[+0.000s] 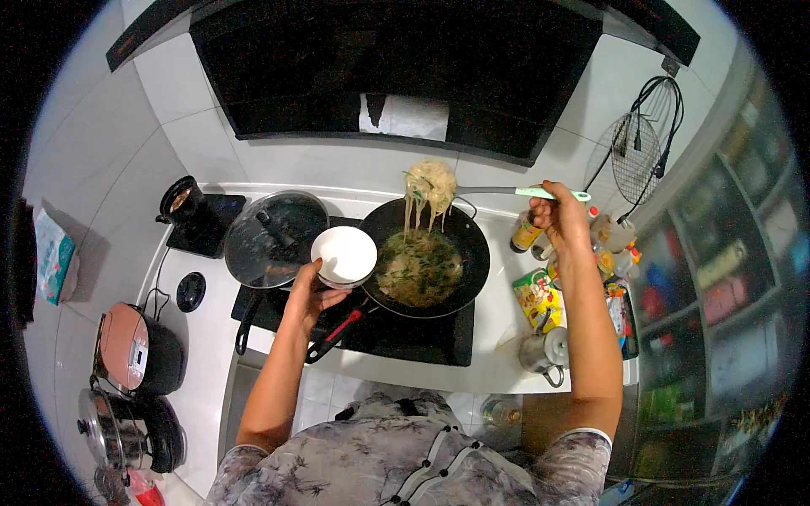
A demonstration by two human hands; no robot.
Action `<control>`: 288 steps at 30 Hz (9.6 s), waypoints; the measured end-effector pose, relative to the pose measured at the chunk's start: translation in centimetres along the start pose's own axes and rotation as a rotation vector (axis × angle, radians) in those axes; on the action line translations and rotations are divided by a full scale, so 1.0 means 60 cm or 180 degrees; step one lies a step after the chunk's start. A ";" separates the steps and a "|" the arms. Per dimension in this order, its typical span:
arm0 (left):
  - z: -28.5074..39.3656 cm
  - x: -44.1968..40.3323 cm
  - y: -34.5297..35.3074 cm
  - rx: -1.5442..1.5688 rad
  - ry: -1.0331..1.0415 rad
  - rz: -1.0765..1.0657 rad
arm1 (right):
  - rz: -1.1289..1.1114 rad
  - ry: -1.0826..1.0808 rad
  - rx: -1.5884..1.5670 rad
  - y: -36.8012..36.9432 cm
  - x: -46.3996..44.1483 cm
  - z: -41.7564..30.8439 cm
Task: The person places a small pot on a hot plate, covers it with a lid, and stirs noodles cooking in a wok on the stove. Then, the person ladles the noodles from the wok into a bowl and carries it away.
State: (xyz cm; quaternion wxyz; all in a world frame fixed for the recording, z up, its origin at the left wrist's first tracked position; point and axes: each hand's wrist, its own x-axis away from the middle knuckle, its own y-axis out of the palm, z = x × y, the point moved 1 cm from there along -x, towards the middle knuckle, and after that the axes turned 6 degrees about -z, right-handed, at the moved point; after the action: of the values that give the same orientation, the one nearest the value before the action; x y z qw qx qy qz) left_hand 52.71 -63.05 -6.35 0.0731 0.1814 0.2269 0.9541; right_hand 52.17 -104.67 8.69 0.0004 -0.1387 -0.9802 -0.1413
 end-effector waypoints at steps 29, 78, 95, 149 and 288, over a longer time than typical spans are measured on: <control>0.012 -0.022 0.026 -0.0050 0.0281 -0.0181 | 0.0280 0.0427 0.0117 -0.040 0.007 0.060; -0.078 -0.086 0.127 0.0323 -0.0241 -0.0757 | -0.2858 -0.3211 0.5649 0.152 0.232 0.094; -0.084 -0.075 0.120 0.0643 -0.0357 -0.0800 | -0.0799 -0.1054 0.1769 0.077 0.196 0.059; -0.064 -0.092 0.129 0.0671 -0.0234 -0.0713 | -0.0638 -0.1571 0.1740 0.067 0.165 0.066; -0.025 -0.036 0.049 0.0595 0.0078 -0.0291 | -0.1245 -0.1020 0.2794 -0.033 0.058 0.272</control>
State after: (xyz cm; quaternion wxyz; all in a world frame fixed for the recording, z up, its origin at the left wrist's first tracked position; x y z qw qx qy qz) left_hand 53.96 -66.74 -6.91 0.0965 0.1652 0.3239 0.9266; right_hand 48.93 -101.05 -7.36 -0.1183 0.0409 -0.9426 0.3097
